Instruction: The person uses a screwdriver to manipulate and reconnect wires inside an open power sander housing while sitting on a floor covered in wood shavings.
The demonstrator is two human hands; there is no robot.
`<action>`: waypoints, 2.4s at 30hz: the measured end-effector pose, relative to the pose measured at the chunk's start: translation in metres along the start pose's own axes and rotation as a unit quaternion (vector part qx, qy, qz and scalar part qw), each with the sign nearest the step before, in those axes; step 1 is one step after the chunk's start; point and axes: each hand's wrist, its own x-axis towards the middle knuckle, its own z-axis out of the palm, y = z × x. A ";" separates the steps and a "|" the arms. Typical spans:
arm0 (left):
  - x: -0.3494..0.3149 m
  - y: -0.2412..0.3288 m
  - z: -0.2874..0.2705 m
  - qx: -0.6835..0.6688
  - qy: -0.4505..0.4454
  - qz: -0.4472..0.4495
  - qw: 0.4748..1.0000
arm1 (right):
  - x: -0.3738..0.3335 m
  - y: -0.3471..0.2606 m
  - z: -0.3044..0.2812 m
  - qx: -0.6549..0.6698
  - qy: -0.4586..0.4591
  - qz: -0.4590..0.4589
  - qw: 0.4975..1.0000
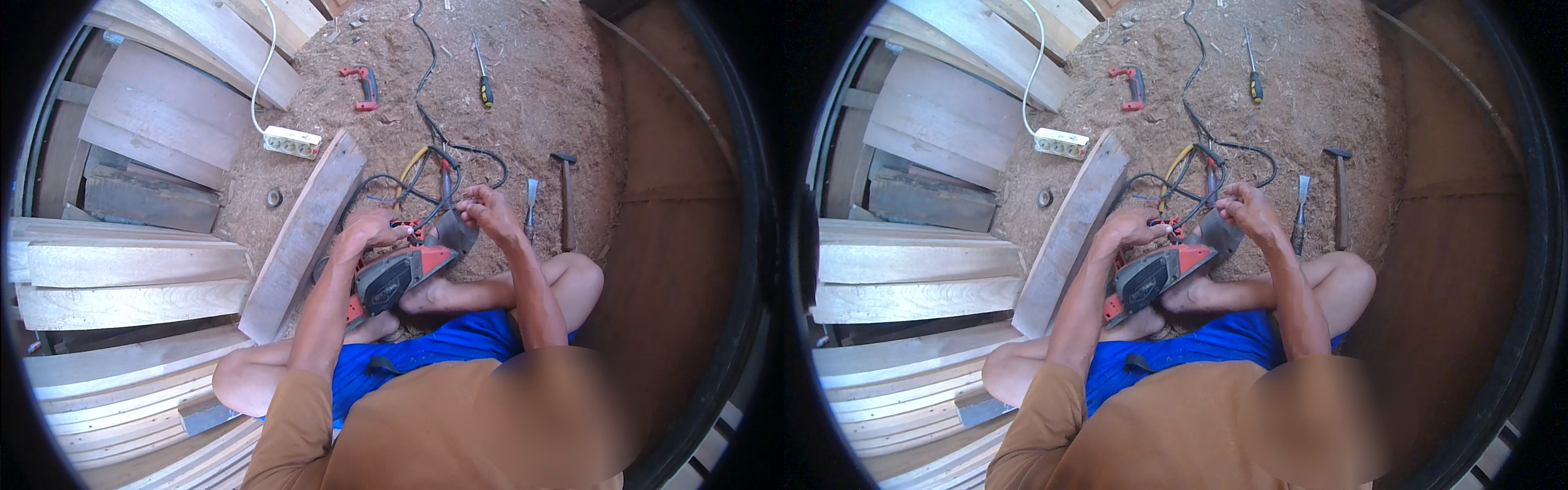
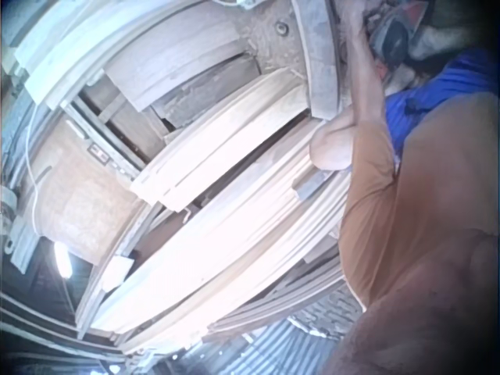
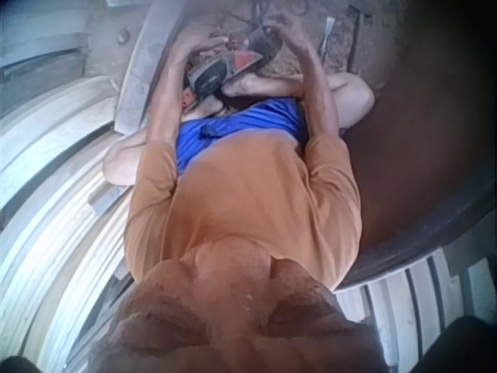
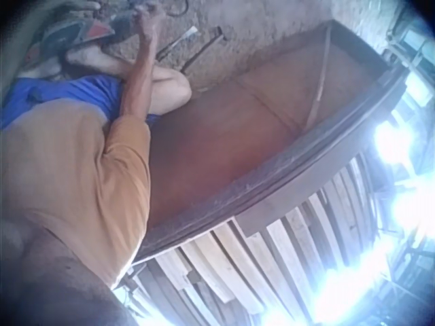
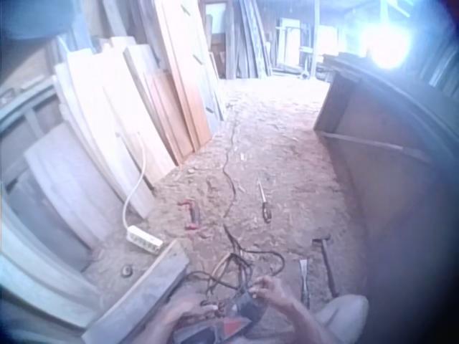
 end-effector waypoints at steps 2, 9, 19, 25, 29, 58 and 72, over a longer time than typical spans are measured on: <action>0.000 0.013 -0.013 -0.003 -0.051 -0.030 0.998 | -0.019 -0.022 0.008 -0.029 -0.020 -0.001 0.999; -0.001 0.023 -0.019 -0.016 -0.105 -0.086 0.991 | -0.031 -0.024 0.016 -0.043 -0.129 -0.003 0.991; -0.003 0.004 0.002 -0.043 0.023 -0.025 0.998 | -0.027 0.003 0.027 0.303 -0.194 0.103 0.927; -0.007 0.003 -0.007 -0.157 0.002 -0.067 0.985 | -0.022 0.015 0.030 0.336 -0.206 0.099 0.914; -0.007 0.001 -0.003 -0.166 0.036 -0.057 0.984 | -0.013 0.025 0.033 0.250 -0.168 0.091 0.949; -0.004 0.002 0.003 -0.125 0.041 0.037 0.991 | -0.010 0.016 0.065 0.032 -0.082 0.038 0.995; -0.004 -0.003 0.007 -0.137 0.047 0.034 0.989 | -0.029 -0.009 0.079 -0.284 -0.013 -0.061 0.957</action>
